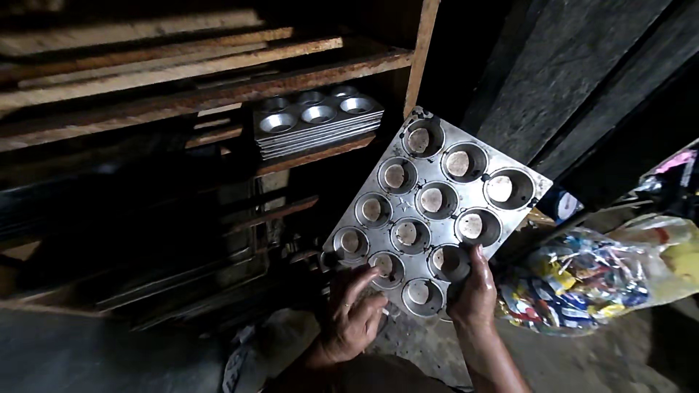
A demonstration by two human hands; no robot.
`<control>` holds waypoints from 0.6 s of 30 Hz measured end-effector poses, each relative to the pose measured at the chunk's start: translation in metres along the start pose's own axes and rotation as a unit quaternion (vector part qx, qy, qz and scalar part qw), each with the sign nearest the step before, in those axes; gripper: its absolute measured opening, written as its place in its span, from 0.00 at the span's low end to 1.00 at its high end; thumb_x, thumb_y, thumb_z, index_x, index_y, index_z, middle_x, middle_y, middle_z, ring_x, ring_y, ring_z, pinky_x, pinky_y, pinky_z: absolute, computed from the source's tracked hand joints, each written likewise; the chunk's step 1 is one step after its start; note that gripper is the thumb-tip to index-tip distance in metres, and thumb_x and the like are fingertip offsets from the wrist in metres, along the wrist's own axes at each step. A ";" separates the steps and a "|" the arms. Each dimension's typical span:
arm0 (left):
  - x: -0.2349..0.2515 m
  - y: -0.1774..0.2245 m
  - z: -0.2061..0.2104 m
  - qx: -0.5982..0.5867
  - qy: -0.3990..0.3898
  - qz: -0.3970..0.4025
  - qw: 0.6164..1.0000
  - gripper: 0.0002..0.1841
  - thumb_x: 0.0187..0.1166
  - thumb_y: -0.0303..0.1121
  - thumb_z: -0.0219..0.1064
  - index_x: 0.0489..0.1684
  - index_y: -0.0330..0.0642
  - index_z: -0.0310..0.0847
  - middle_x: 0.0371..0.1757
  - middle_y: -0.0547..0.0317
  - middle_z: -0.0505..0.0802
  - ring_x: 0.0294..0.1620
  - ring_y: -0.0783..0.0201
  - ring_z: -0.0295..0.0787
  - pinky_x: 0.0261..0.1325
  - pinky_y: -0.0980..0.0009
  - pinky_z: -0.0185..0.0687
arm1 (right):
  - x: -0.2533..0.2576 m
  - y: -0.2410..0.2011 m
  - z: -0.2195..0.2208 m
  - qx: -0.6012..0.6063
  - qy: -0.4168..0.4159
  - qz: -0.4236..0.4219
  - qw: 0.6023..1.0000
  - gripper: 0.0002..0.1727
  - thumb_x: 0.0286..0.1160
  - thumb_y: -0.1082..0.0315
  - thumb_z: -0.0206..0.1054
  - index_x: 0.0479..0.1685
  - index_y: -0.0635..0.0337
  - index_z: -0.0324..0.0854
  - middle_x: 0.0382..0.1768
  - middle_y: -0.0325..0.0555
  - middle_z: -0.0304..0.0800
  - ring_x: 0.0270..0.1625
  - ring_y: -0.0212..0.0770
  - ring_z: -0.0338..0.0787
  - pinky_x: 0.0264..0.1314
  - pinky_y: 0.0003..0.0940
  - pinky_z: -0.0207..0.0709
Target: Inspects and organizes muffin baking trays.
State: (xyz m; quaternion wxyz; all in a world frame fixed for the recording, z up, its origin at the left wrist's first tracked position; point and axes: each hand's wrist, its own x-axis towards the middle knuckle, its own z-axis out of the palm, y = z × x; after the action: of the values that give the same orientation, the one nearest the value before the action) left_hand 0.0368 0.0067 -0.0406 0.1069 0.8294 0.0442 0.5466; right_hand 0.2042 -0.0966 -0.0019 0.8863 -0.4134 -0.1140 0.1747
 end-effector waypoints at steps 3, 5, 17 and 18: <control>0.004 0.006 0.000 0.064 -0.084 -0.035 0.994 0.20 0.89 0.52 0.56 0.72 0.56 0.74 0.84 0.62 0.72 0.88 0.66 0.60 0.90 0.62 0.50 | 0.000 0.001 -0.001 0.000 -0.004 0.001 1.000 0.23 0.91 0.61 0.40 0.40 0.49 0.85 0.35 0.28 0.94 0.43 0.24 0.93 0.51 0.24 0.88; 0.009 0.012 0.001 0.091 -0.184 -0.043 0.978 0.35 0.83 0.60 0.56 0.81 0.44 0.71 0.84 0.45 0.76 0.88 0.52 0.65 0.88 0.49 0.52 | 0.000 0.001 0.000 -0.007 -0.009 0.003 1.000 0.23 0.90 0.61 0.40 0.39 0.48 0.84 0.34 0.28 0.94 0.42 0.23 0.92 0.50 0.24 0.88; 0.010 0.015 0.008 0.087 -0.218 0.003 0.972 0.33 0.83 0.64 0.53 0.82 0.58 0.71 0.87 0.53 0.73 0.91 0.51 0.58 0.88 0.52 0.51 | -0.004 0.006 -0.001 -0.021 -0.067 -0.064 0.995 0.19 0.85 0.61 0.55 0.28 0.44 0.90 0.30 0.30 0.96 0.36 0.26 0.94 0.42 0.27 0.90; 0.010 0.016 0.010 0.100 -0.235 0.002 0.967 0.34 0.81 0.66 0.54 0.83 0.60 0.71 0.87 0.52 0.73 0.91 0.48 0.58 0.88 0.47 0.52 | -0.005 0.006 -0.001 -0.018 -0.076 -0.062 0.995 0.18 0.85 0.59 0.56 0.29 0.44 0.90 0.31 0.31 0.96 0.36 0.26 0.94 0.43 0.28 0.90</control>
State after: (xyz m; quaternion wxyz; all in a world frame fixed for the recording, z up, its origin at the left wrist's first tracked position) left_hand 0.0493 -0.0085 -0.0313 0.0295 0.9411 0.0710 0.3293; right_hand 0.1988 -0.0956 -0.0077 0.8764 -0.4071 -0.2098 0.1486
